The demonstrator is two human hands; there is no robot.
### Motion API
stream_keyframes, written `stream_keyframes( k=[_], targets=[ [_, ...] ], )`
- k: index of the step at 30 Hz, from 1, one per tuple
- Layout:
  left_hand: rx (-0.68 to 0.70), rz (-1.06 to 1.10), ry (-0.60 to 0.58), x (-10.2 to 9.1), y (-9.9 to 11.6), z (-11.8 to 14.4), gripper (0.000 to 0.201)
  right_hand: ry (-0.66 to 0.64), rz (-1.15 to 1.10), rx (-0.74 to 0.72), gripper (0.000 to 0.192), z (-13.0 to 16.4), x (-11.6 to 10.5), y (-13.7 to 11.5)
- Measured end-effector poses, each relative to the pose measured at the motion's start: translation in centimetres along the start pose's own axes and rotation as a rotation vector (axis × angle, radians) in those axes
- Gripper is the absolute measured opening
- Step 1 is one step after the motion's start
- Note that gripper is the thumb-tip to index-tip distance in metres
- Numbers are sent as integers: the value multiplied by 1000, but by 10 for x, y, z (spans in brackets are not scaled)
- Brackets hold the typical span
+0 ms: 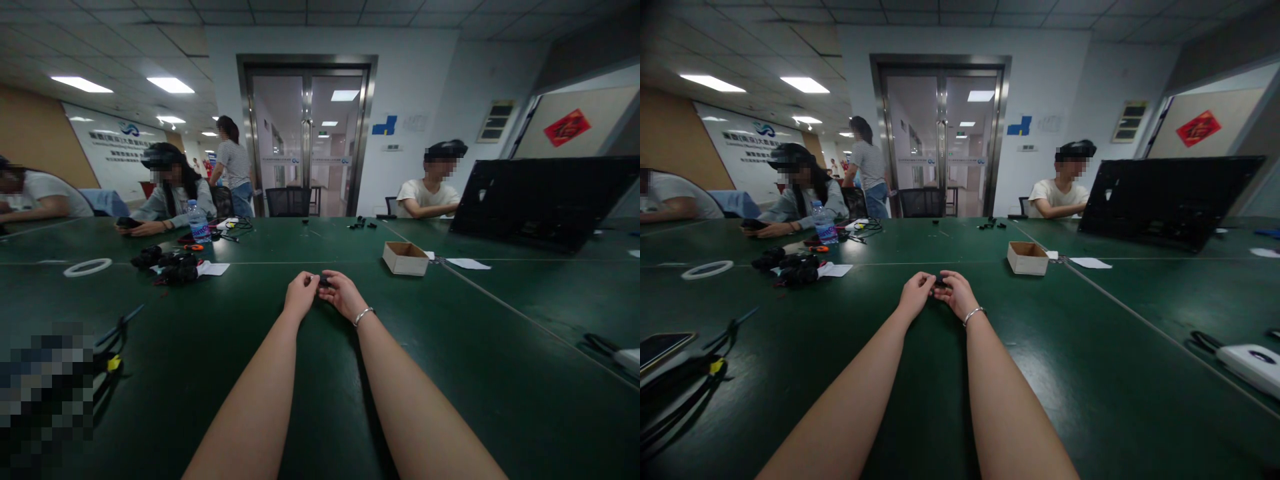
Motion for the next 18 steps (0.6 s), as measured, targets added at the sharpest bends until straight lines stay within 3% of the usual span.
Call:
stream_keyframes(
  k=[18],
  targets=[
    [17, 1, -12, 1, -2, -2, 19, 13, -7, -3, 24, -1, -3, 0]
  ],
)
Point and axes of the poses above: each hand's wrist, its own z-axis away from the middle knuckle, its own x-axis out of the palm, y = z × x, the point moved 6 cm from there along -z, towards the middle knuckle, and after that the axes turned 9 degrees about -z, right-handed, at the moved point
